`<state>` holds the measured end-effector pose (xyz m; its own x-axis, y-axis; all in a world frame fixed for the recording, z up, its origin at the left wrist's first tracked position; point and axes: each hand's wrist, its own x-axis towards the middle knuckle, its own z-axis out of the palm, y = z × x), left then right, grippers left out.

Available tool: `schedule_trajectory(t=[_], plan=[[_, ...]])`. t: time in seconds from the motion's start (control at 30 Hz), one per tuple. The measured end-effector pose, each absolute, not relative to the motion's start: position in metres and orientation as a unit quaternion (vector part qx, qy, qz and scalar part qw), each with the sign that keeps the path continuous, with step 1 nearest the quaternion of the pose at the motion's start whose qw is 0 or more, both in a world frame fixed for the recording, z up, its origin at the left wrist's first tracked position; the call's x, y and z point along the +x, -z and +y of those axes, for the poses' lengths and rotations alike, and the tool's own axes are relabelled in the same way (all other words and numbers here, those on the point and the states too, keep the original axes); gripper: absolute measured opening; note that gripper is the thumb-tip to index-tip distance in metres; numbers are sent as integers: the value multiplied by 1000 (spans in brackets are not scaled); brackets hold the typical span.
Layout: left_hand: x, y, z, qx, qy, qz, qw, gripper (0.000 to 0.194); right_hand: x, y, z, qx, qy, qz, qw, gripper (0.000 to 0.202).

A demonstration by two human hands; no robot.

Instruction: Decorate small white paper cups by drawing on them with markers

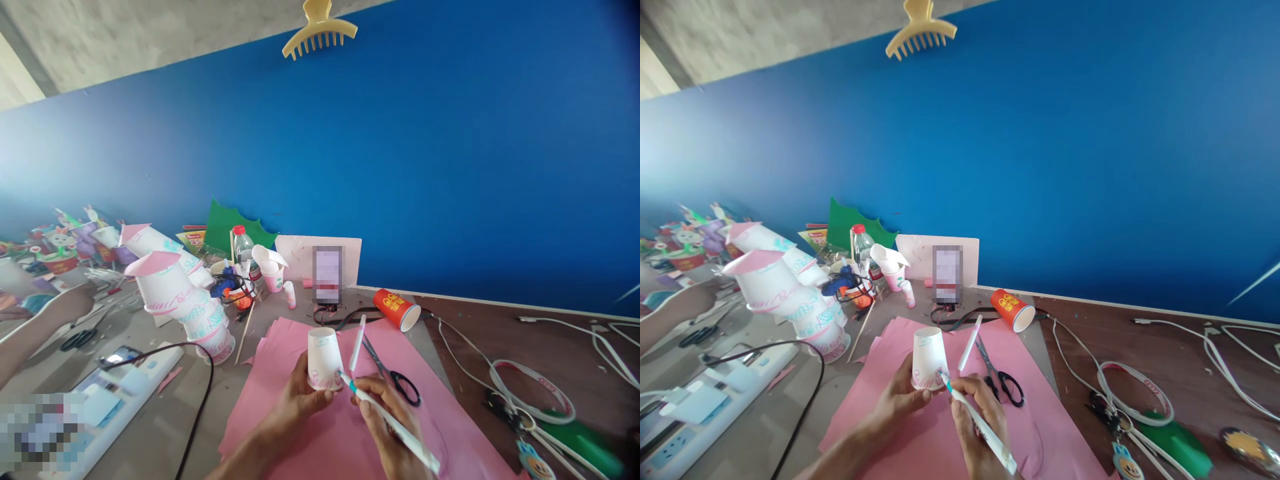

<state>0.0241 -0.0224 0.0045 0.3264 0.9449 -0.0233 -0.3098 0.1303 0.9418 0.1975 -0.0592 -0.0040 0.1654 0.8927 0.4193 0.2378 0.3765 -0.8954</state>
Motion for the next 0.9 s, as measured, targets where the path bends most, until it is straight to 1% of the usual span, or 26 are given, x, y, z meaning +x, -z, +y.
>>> schedule_trajectory(t=[0.9], plan=[[25,-5,-23,467,-474,353,658,57,192,3,-61,-473,-282,-590,591,26]])
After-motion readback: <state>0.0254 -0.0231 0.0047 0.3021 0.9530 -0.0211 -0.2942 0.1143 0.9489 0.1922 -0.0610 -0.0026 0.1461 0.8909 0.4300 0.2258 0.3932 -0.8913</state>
